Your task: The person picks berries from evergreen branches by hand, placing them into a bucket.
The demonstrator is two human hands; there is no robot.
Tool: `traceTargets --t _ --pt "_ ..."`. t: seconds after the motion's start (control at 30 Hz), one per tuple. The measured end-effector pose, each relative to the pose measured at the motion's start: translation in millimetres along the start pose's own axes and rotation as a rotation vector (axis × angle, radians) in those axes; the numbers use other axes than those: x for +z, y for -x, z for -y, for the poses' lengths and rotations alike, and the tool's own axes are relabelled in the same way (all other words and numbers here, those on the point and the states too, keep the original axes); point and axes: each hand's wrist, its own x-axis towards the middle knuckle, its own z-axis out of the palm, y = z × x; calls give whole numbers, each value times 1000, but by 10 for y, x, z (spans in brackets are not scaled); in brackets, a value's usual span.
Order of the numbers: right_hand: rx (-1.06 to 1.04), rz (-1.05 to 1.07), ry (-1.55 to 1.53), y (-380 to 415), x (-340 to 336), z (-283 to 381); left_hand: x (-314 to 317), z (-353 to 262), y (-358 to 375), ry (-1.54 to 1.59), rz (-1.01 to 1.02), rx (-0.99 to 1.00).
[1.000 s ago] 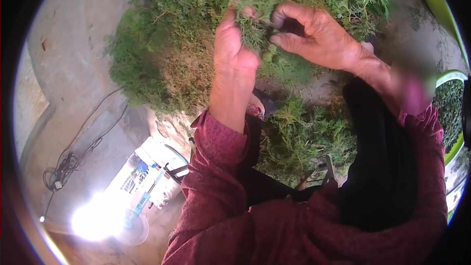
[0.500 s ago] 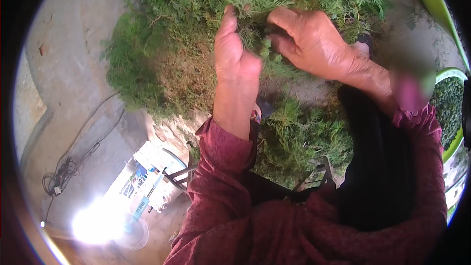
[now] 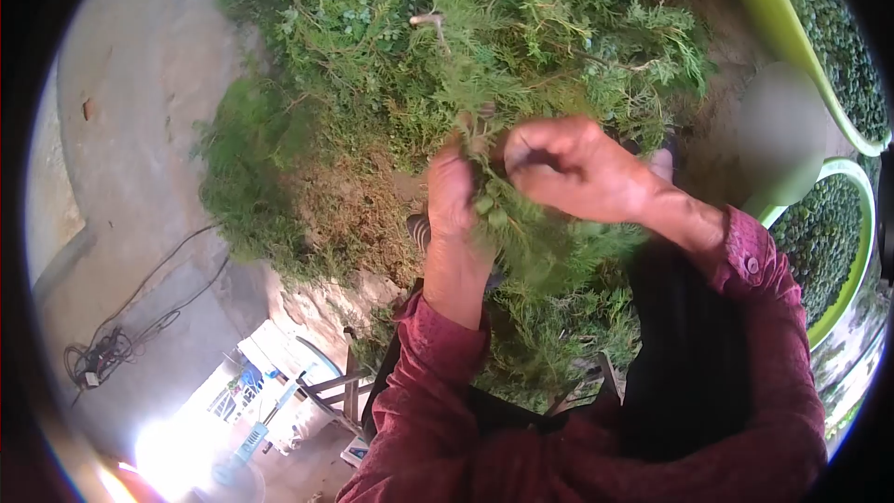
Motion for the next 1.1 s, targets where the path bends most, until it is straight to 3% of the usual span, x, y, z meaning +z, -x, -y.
traceTargets --t 0.07,0.13,0.2,0.23,0.33,0.43,0.6,0.67,0.7,0.8,0.9,1.03,1.1 --pt "-166 187 -101 112 26 150 -138 -22 -52 153 5 16" --pt "-131 206 0 140 -70 284 -186 -89 -113 302 24 30" --pt "303 32 -547 119 -268 237 -206 -197 -96 785 75 -72" --pt "277 -5 -600 126 -380 105 -250 -211 -110 906 124 -113" --pt "291 -153 -689 145 -413 108 -272 -243 -122 889 145 -110" --pt "325 -133 -273 175 -427 20 -239 -269 -121 980 245 -181" --pt "341 -131 -267 103 -367 -137 -160 -364 -46 1002 202 -171" --pt "92 -138 -100 51 -267 -113 -158 -364 -43 1015 203 -181" --pt "146 -101 -85 47 -231 -43 -160 -359 -59 996 211 -193" --pt "-66 -11 554 -35 -177 -5 -109 -343 -58 986 218 -211" --pt "-215 39 643 -23 -164 -141 -99 -354 -24 999 207 -199" --pt "-161 24 666 4 -163 -78 -118 -339 -29 963 229 -164" --pt "-273 -28 678 8 -157 -171 -136 -312 -52 967 240 -165"
